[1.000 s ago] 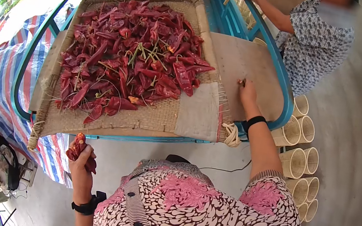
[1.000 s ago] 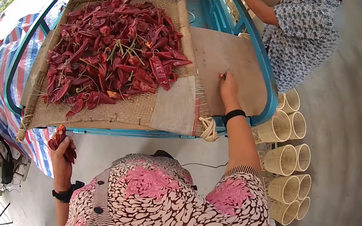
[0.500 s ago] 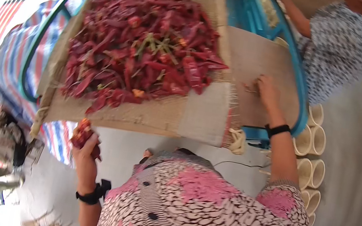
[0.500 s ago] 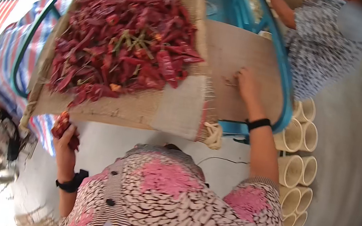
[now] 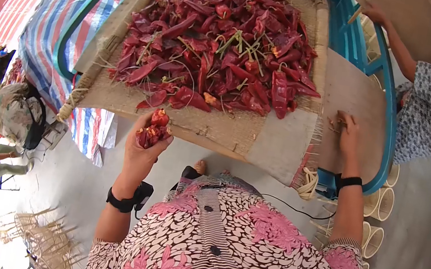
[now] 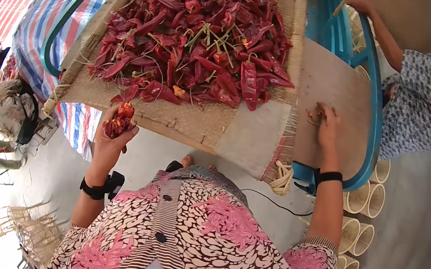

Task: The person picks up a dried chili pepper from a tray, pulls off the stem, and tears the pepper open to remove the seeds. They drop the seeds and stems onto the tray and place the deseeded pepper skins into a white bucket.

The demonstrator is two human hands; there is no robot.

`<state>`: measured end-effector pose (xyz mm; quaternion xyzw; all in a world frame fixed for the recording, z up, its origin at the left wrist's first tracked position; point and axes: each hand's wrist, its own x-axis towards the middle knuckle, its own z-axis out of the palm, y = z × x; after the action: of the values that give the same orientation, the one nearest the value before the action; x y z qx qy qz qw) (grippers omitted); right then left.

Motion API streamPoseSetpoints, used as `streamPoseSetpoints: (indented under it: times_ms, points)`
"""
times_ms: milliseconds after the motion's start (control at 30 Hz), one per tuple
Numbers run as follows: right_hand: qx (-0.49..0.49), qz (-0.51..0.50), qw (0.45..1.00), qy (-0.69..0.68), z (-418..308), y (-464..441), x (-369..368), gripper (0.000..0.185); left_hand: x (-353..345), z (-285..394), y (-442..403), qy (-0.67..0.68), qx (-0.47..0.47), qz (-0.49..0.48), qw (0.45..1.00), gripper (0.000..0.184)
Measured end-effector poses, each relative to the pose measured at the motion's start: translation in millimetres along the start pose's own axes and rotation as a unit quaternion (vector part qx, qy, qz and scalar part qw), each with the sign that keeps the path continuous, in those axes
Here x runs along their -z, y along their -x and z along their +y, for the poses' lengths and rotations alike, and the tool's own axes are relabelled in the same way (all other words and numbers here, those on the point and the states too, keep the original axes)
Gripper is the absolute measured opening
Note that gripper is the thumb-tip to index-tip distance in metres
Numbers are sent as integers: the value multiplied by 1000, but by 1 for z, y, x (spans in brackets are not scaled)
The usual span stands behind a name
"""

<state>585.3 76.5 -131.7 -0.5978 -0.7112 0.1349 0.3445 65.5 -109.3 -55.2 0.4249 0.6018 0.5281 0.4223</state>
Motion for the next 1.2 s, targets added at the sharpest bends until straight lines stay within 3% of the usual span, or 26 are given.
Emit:
streamPoseSetpoints:
  times_ms: [133,200,233,333,400,467,567,667,767,833,967,1067,1200]
  points:
    - [57,41,997,-29,-2,-2,-8,29,5,-12,-9,-12,-54,-38,998,53]
    - [-37,86,995,-29,-22,-5,0,27,10,-14,-12,-1,-51,-65,997,55]
    - [-83,108,990,-30,-45,-7,4,26,11,-13,-14,2,-58,-86,995,54]
    - [-78,98,990,-68,-141,-19,3,23,9,-2,-20,89,-20,-150,985,52]
    - [-75,3,995,-59,-216,-24,-18,25,-1,5,-28,143,4,-197,970,53]
    - [-34,-32,999,10,-221,-40,-55,30,-15,10,-37,209,22,-236,949,58]
    - [-49,-48,978,197,-236,-56,-90,35,-28,25,-51,201,67,-267,940,42]
    - [11,-7,986,165,-244,-50,-96,31,-40,25,-60,226,82,-268,933,33]
    - [25,13,999,-26,-261,-28,-89,26,-57,27,-66,233,45,-261,936,35]
    - [-25,-16,988,-153,-289,-4,-76,22,-74,30,-69,221,5,-257,941,39]
    - [-124,-42,908,-399,-316,32,-65,13,-107,35,-62,244,-53,-282,926,42]
    - [-169,-50,848,-500,-301,47,-58,12,-123,24,-58,249,-62,-318,913,43]
    - [-185,-118,838,-499,-280,55,-41,15,-118,36,-50,161,20,-370,915,38]
